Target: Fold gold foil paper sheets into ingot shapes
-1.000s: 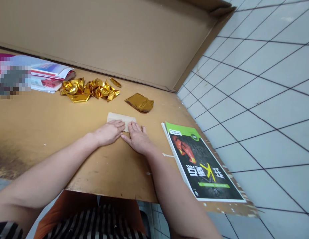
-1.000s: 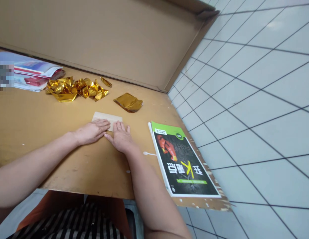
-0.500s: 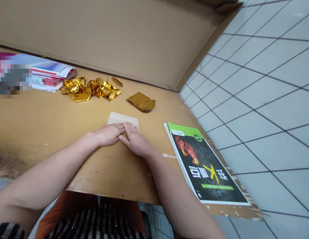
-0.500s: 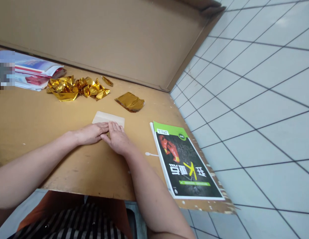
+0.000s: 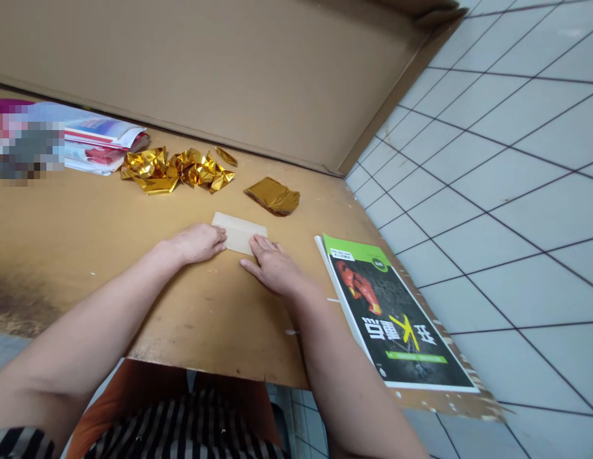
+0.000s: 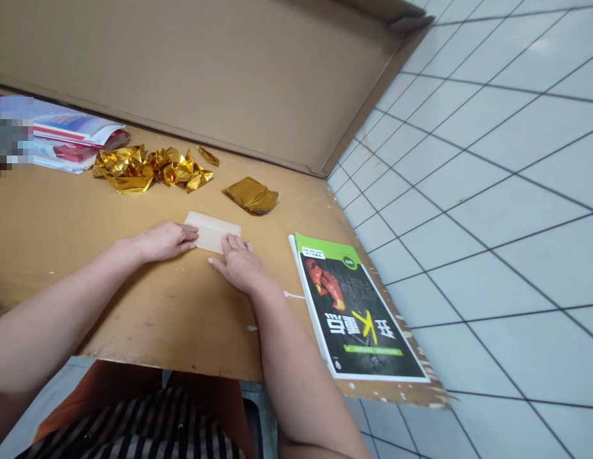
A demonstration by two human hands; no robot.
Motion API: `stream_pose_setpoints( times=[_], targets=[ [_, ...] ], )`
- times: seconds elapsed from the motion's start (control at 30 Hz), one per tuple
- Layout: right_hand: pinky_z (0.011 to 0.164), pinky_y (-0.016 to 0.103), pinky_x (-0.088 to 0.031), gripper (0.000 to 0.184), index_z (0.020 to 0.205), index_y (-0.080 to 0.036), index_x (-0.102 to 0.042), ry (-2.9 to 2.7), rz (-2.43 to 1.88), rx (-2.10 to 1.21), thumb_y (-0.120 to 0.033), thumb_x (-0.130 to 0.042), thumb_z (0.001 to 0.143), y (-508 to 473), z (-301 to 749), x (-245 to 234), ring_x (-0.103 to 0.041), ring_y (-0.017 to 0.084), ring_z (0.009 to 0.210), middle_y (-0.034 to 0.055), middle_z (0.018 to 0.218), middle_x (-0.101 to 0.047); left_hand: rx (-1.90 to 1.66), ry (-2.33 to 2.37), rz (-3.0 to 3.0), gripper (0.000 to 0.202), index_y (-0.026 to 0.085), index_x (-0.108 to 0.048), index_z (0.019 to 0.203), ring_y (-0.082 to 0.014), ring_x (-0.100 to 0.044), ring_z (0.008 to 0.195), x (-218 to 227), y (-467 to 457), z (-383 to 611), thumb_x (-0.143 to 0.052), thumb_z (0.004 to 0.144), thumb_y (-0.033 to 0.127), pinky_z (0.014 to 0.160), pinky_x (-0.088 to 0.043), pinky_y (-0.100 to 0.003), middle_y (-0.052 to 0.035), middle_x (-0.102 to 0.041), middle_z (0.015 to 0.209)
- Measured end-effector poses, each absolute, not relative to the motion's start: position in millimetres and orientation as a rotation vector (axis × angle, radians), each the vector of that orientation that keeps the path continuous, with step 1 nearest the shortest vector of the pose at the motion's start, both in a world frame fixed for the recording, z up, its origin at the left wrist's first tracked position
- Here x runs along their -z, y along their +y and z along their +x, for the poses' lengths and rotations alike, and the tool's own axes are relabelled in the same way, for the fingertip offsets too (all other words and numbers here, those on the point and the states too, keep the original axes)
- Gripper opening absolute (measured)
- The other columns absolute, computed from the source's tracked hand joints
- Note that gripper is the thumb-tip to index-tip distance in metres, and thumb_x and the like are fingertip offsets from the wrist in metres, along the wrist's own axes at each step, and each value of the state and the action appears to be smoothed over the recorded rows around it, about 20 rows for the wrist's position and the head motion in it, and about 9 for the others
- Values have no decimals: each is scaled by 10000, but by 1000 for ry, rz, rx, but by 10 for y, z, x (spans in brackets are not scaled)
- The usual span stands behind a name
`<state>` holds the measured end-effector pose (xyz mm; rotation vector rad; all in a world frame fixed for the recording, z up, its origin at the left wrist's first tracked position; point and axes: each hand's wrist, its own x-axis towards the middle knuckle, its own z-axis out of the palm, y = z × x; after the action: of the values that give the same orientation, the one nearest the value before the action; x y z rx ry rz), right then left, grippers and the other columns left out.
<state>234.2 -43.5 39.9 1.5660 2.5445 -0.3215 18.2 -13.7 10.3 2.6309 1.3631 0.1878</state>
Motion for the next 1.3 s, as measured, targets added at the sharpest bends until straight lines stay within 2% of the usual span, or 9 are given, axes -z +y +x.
stream_pose_setpoints(
  times=[0.07,0.23,0.33,0.4,0.53,0.7,0.83,1.1,1.3],
  targets=[
    [1156,445,-224,652,1459,-139,-364,2515,1585,280,-544,-320,950,-428,2379,-448,-275,269,1438,156,1550,-316,-183,1400,2623,378,226,-670,1120,-198,-629,1103,-72,-105,141,-410,939,432,954,-451,-285,-47,-689,1183],
    [1138,459,-234,550,1383,-89,-452,2440,1609,213,-438,-365,967,-427,2422,-532,-339,282,1402,198,1507,-381,-150,1511,2612,341,225,-690,1014,-203,-651,1022,-117,-104,93,-402,943,394,919,-473,-309,-51,-715,1092],
    [1110,444,-271,517,1351,-127,-485,2487,1582,201,-453,-375,966,-426,2438,-525,-371,273,1379,187,1484,-418,-145,1583,2659,346,165,-696,931,-222,-657,972,-191,-164,146,-377,948,298,924,-475,-341,-99,-716,1000],
    [1100,446,-283,510,1345,-153,-491,2503,1579,209,-472,-384,961,-426,2449,-512,-390,271,1365,178,1475,-431,-189,1581,2732,346,119,-692,923,-244,-637,1020,-228,-218,225,-372,942,249,966,-454,-364,-139,-699,1019],
    [1101,458,-279,507,1347,-156,-489,2501,1586,212,-468,-393,959,-434,2453,-508,-412,274,1350,179,1465,-444,-368,1318,2845,374,113,-620,1160,-260,-505,1255,-207,-308,433,-416,952,348,1077,-369,-390,-149,-612,1273],
    [1101,465,-278,510,1358,-142,-474,2484,1592,204,-450,-411,956,-432,2438,-531,-389,279,1370,193,1487,-414,-190,1135,2724,560,117,-429,1398,-243,-342,1400,-117,-347,561,-340,975,472,1135,-275,-381,-145,-413,1494],
    [1099,471,-279,492,1344,-136,-488,2483,1587,204,-433,-399,963,-430,2425,-542,-413,278,1353,189,1468,-440,-112,1136,2651,607,105,-365,1443,-231,-262,1438,-131,-352,544,-308,976,488,1150,-229,-358,-147,-323,1539],
    [1137,527,-176,525,1300,-107,-539,2522,1682,147,-458,-312,981,-430,2339,-467,-364,300,1377,210,1453,-448,-125,1156,2612,619,143,-338,1465,-221,-247,1445,-107,-322,521,-324,966,509,1153,-202,-341,-124,-301,1552],
    [1155,489,-180,594,1408,-75,-416,2508,1715,235,-454,-228,991,-402,2246,-427,-282,277,1429,205,1516,-362,-117,1244,2577,606,147,-344,1464,-241,-236,1447,-101,-255,440,-289,977,503,1158,-180,-395,-131,-312,1549]
  ],
)
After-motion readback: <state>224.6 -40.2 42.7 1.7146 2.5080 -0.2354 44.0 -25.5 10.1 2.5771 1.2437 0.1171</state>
